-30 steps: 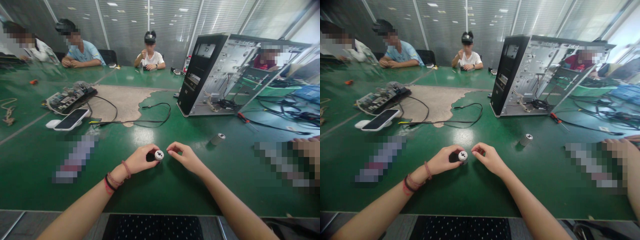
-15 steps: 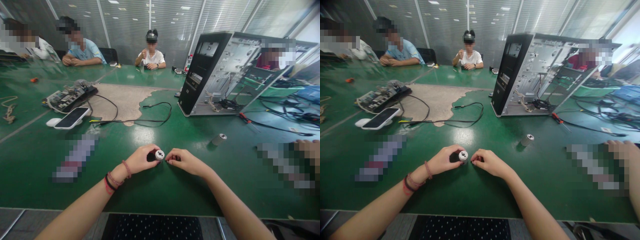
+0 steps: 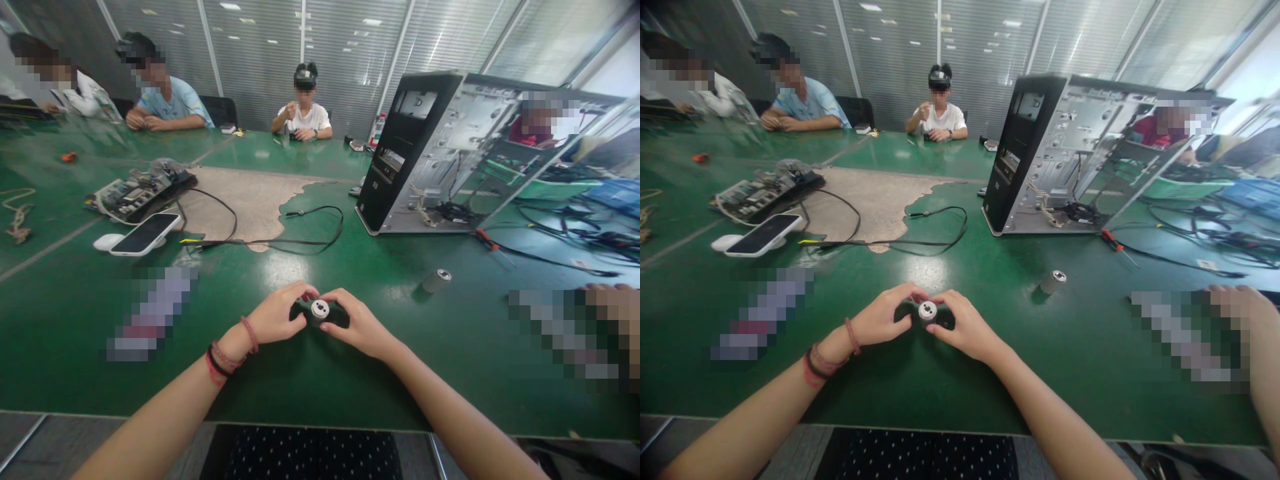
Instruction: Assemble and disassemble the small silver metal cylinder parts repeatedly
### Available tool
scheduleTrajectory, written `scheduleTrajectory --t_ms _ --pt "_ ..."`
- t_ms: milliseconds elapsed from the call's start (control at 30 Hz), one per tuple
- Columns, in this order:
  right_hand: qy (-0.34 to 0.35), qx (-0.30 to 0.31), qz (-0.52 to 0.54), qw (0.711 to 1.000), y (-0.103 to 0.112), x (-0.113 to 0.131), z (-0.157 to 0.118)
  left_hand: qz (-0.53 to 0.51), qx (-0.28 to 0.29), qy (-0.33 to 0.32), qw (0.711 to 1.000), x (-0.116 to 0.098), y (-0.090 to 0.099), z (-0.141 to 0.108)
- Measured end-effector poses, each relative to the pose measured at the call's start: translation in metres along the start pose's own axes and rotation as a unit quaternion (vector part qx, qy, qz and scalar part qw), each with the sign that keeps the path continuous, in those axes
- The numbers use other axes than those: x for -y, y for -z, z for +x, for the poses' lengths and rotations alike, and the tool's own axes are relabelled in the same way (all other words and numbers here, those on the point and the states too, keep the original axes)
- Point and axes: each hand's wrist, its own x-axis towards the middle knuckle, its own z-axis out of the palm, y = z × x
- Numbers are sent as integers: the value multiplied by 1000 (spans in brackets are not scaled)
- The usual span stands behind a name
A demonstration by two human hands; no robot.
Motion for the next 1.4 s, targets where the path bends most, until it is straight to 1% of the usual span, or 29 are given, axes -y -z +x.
scheduleTrajectory --t_ms 133,267,367,433,533,633,733,800,900,967,1033,1100,1233,1400 --pt "-4 -22 -33 999 -12 -3 0 52 -2 8 999 4 -2 0" --pt "6 -42 -50 998 -18 -3 -1 96 -8 10 995 7 -3 0" --pt "20 -75 -54 996 -17 -1 -1 117 -13 7 993 9 -2 0" --pt "22 -114 -56 992 -11 1 -1 130 -15 6 991 10 -2 -1" --pt "5 -193 -78 978 7 2 -5 143 -19 7 989 14 -1 -2" --pt "-43 -272 -107 955 37 -4 -19 149 -25 11 988 17 -1 -3" --pt "-108 -337 -135 926 69 -20 -47 153 -24 9 988 17 -2 -3" --pt "-152 -364 -148 907 88 -35 -71 155 -22 8 988 17 -3 -3" --pt "-221 -377 -166 884 104 -58 -108 159 -17 7 987 15 -4 -3" --pt "-254 -386 -166 871 106 -69 -128 159 -13 6 987 14 -5 -3" --pt "-282 -383 -166 864 103 -76 -141 157 -10 4 988 13 -5 -2" --pt "-296 -378 -187 857 99 -79 -147 156 -10 3 988 13 -5 -2" --pt "-286 -384 -249 842 96 -81 -150 160 -16 6 987 15 -5 -2" --pt "-293 -351 -270 848 99 -91 -154 161 -15 5 987 14 -5 -2"
